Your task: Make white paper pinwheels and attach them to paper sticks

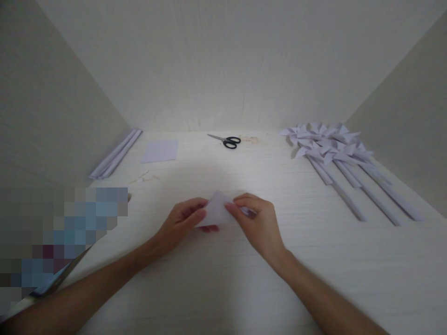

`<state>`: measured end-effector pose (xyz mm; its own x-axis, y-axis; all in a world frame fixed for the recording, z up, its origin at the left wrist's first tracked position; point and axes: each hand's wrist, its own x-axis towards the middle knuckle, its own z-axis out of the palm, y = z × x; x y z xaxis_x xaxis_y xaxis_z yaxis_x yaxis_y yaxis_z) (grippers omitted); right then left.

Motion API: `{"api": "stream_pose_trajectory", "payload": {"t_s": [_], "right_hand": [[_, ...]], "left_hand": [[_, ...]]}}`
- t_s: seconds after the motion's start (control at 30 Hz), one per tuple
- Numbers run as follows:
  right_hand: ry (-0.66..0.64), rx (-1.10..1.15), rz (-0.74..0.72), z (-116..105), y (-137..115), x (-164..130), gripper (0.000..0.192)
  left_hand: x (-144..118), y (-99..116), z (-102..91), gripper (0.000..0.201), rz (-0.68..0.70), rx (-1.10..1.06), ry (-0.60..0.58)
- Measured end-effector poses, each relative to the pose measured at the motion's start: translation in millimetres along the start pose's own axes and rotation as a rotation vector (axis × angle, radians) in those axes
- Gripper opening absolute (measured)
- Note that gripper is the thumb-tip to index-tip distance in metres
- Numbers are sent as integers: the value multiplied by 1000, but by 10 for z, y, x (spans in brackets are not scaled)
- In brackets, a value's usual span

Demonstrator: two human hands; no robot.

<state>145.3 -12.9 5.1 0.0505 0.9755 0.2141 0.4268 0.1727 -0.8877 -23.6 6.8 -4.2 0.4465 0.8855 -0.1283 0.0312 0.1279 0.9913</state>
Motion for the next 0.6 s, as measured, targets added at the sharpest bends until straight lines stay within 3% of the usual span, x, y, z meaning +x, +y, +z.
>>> {"api": "stream_pose_trajectory", "payload": {"t_s": [0.07,0.13,0.27,0.37,0.6], "right_hand": [[84,39,10,-3,0,6,13],[125,80,26,5,0,8,11],[52,144,86,66,12,-32,15],[-28,142,130,126,17,-89,20],[-290,64,137,188,-50,-198,22]], "left_hand": [[4,11,21,26,-35,-97,55],[25,16,24,29,-32,-157,194],[76,7,-9,19,39,-242,373],[85,-3,-23,13,79,-277,357],[60,-18,-32,32,55,-343,266]]}}
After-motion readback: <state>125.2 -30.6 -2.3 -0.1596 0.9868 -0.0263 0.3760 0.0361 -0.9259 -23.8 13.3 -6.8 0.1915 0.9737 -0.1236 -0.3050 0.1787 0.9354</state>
